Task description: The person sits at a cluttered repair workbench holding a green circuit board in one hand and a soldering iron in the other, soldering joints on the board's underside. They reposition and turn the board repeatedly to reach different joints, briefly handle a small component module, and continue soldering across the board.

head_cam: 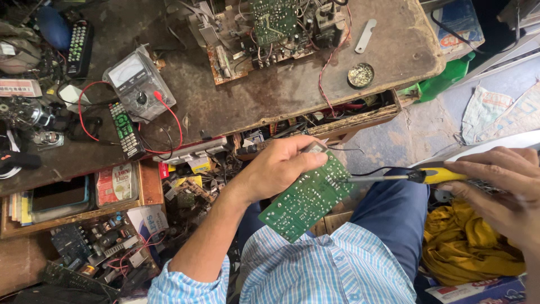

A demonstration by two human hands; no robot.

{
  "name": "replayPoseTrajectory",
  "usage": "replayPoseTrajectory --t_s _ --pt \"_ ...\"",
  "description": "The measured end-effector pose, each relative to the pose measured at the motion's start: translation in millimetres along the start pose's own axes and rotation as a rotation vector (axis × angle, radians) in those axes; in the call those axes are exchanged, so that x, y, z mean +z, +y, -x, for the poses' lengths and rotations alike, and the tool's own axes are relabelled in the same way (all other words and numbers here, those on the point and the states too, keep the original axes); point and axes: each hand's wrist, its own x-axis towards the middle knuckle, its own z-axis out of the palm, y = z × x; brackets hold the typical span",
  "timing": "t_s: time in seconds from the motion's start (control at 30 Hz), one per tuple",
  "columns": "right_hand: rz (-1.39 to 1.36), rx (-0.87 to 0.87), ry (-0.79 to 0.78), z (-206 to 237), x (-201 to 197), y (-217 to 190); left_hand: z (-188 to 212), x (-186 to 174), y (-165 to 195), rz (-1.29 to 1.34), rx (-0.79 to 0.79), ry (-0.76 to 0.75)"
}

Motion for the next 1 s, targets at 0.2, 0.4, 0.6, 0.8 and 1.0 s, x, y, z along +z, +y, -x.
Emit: replayPoseTrajectory --t_s 0.2,0.4,0.6,0.8,1.0 --pt "-0.053 -0.053 0.063 10.1 1.7 13.2 -2.8 1.1 4.7 -0.103 0.021 -0.052" --pt "-0.072 -0.108 0.012 -3.6 2.1 24.4 -6.0 0.5 13.3 -0.320 0.042 -0.070" --pt "-0.067 -0.179 0.011 -10.4 -4.0 20.4 -9.3 0.4 23.4 -0.488 0.077 -0.118" --pt "0.071 -0.492 -0.020 -6.9 -14.4 34.4 -17.3 0.4 30.7 -0.678 0.059 -0.151" --pt "-0.117 -0.180 0.005 18.3 -0.1 55.5 -21.9 1.8 37.6 -0.651 0.068 -0.141"
